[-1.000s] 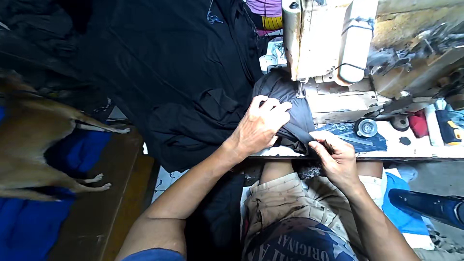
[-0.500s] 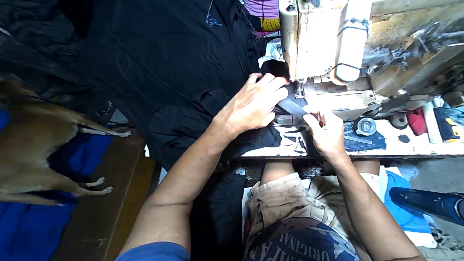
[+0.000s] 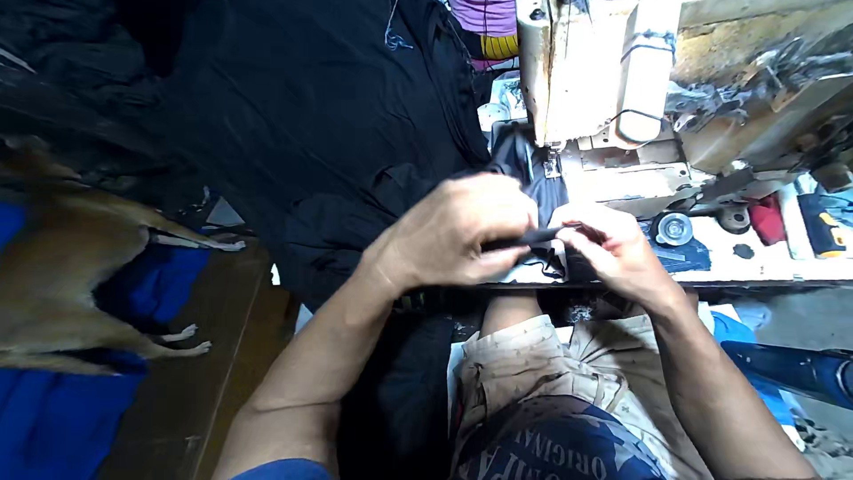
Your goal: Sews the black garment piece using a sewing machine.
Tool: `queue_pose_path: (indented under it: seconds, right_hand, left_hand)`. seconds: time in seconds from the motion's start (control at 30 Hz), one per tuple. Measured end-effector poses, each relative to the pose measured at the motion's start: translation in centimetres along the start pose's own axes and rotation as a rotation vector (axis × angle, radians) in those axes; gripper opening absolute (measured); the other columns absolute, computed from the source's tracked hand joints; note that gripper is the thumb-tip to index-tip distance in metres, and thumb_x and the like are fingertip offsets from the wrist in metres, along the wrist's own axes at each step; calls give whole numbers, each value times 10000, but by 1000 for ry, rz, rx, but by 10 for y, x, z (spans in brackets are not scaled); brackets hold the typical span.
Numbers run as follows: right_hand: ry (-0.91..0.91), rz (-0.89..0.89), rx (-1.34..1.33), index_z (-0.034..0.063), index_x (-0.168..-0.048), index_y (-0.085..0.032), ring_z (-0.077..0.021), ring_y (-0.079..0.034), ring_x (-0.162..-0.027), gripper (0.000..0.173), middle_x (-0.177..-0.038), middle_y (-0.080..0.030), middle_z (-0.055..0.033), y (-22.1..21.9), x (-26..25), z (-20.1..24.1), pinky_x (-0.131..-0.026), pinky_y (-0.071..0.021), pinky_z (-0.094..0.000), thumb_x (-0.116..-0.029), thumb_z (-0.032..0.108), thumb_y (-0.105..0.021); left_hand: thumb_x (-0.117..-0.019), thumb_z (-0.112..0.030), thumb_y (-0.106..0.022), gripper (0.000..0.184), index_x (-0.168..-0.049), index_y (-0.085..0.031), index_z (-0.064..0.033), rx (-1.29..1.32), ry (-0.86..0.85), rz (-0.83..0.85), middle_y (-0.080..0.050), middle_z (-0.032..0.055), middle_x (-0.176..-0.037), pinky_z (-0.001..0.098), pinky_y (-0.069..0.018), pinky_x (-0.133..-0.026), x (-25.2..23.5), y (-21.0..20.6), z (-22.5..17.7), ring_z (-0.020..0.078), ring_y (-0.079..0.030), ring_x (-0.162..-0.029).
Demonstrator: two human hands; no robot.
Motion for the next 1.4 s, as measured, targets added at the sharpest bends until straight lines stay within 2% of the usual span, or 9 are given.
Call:
queue_pose_path:
  seconds: [0.13, 0.27, 0.33, 0.43, 0.9, 1.13, 1.23, 1.33, 1.4]
  right_hand:
    - [64, -20, -66, 35, -1091, -736, -131, -691, -1016, 150, -1127, -712, -54, -8, 32, 6, -882, -614, -316, -977, 22, -640]
    - [1, -162, -6, 18, -1090, -730, -112, -691, -978, 143, -1088, -713, -63, -11, 56, -3, -859, -610, -288, -989, 43, -633]
    - [-29, -200, 12, 10, -1078, -732, -103, -689, -949, 139, -1065, -714, -66, -13, 62, -3, -844, -604, -275, -993, 60, -633]
    - [-53, -220, -3, 13, -1057, -734, -91, -685, -917, 138, -1043, -715, -61, -16, 66, -2, -828, -599, -261, -1000, 69, -621]
    - [-169, -333, 12, 76, -1064, -706, -66, -605, -674, 108, -837, -662, 1, -21, 21, -22, -613, -542, -250, -1007, 135, -636]
    - [-101, -366, 10, 47, -1145, -701, -86, -680, -830, 160, -987, -714, -42, -22, -1, -27, -746, -596, -270, -1002, 70, -633]
    - [-56, -376, -5, 32, -1151, -692, -93, -680, -847, 165, -1020, -713, -55, -24, -5, -30, -757, -595, -273, -1005, 48, -616]
    - [-22, -370, 7, 37, -1157, -693, -100, -693, -917, 167, -1068, -717, -54, -23, -7, -33, -814, -602, -287, -1010, 48, -614]
    - [-18, -365, 14, 43, -1171, -691, -93, -696, -934, 177, -1083, -719, -51, -23, -6, -33, -825, -602, -281, -1010, 50, -618]
  left_hand:
    - [-927, -223, -737, 192, -807, -693, -79, 106, -14, -101, -666, 18, -769, 296, -533, -605, 4, -52, -6, 112, -647, -708]
    - [-955, -421, -656, 442, -1319, -697, -174, -345, 107, 60, -638, 79, -1356, 410, -481, -796, 6, -75, 12, 248, -618, -1030]
    - [-963, -189, -593, 228, -1151, -717, -158, -503, 170, 127, -522, 65, -1536, 502, -419, -897, 9, -80, 20, 310, -582, -1170]
    - [-878, -133, -667, 65, -923, -714, -136, -593, 204, 153, -584, 49, -1467, 530, -391, -940, 11, -76, 18, 310, -580, -1186]
    - [-856, -64, -581, 120, -915, -678, -102, -590, 183, 68, -642, 69, -1357, 497, -413, -850, -10, -51, 61, 316, -588, -1106]
    - [-888, -3, -565, 281, -1090, -723, -118, -505, 123, 113, -611, 129, -1328, 486, -459, -859, -11, -30, 72, 340, -581, -1088]
    - [-878, -285, -645, 308, -1156, -714, -172, -462, 192, 225, -583, 90, -1337, 481, -479, -844, -10, -19, 68, 316, -577, -1102]
    - [-827, -850, -501, 735, -1162, -698, -226, -498, 372, 306, -594, 59, -1250, 511, -493, -832, -3, -1, 71, 300, -587, -1091]
    - [-764, -936, -458, 853, -1145, -717, -218, -538, 478, 372, -588, 100, -1286, 588, -490, -866, 2, 16, 79, 360, -577, -1136]
Point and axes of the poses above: each hand's wrist, its own x-axis away from the middle knuckle, its own y-axis out of the back of the hand, z = x × y, the point moved 3 cm from there along -x, towards the middle knuckle
